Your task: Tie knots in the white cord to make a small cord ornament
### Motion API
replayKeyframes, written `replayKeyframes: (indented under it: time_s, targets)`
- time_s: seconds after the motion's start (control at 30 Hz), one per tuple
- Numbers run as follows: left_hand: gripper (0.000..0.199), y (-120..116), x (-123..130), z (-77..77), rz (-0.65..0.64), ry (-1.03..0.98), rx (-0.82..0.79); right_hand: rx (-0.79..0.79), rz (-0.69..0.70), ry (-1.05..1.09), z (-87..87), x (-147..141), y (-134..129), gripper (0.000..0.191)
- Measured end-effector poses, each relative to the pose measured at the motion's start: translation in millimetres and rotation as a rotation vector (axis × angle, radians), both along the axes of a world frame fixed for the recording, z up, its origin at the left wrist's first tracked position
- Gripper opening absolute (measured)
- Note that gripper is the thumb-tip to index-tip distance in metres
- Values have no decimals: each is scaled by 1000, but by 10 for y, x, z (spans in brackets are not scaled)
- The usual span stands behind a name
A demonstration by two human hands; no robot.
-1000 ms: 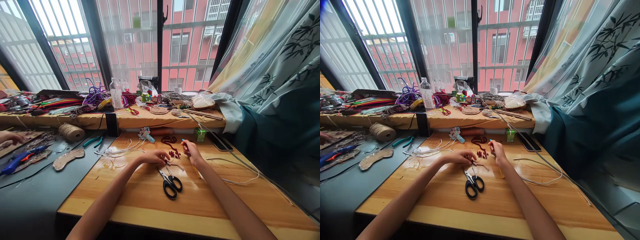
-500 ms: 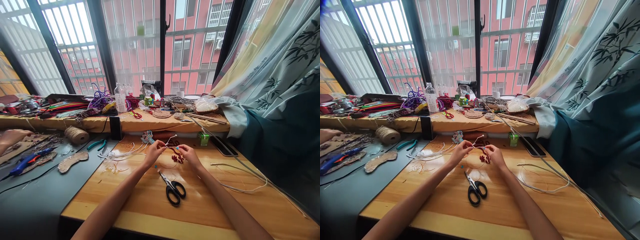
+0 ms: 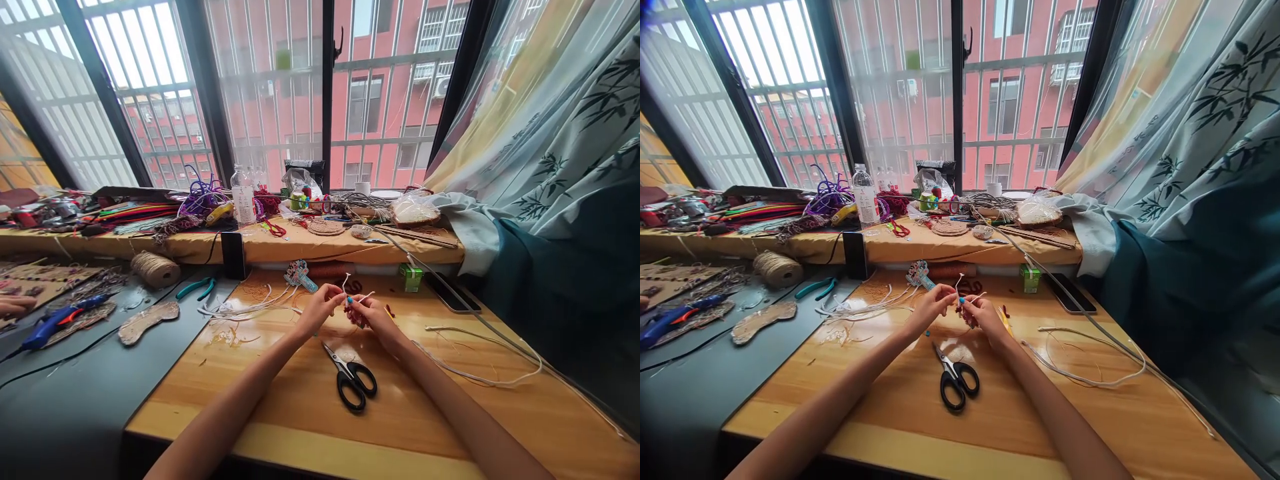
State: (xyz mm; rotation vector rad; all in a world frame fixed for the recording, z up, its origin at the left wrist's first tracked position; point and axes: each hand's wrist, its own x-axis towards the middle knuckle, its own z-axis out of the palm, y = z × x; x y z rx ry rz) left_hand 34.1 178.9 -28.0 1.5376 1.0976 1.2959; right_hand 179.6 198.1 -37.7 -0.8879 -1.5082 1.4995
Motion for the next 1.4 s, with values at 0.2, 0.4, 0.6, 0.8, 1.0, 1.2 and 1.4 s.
replayKeyframes:
  time_s: [0.2,0.4,0.6,0.8,1.0,1.2,1.4]
  targets:
    - [30,-12,-40,50,-106,-130,-79,-80,94,-7,64,-26,-86,32]
    - [25,-37,-44,80,-81,-238,-82,-135,107,41,127,-25,-154,29]
    - [23,-14,-60,56,-38,-249,-96,-164,180,63,131,7,-146,19]
    - [23,9,-67,32,44,-332,-63,-189,221,75,123,25,-147,15]
    - [26,42,-107,10,106,-326,-53,-135,241,-47,152,1,-148,23]
    - [24,76,-213,65,119,-323,-2,325,-279,-963,298,313,104,29]
    - [22,77,-224,46,130,-264,-16,269,-301,-1318,286,601,160,26]
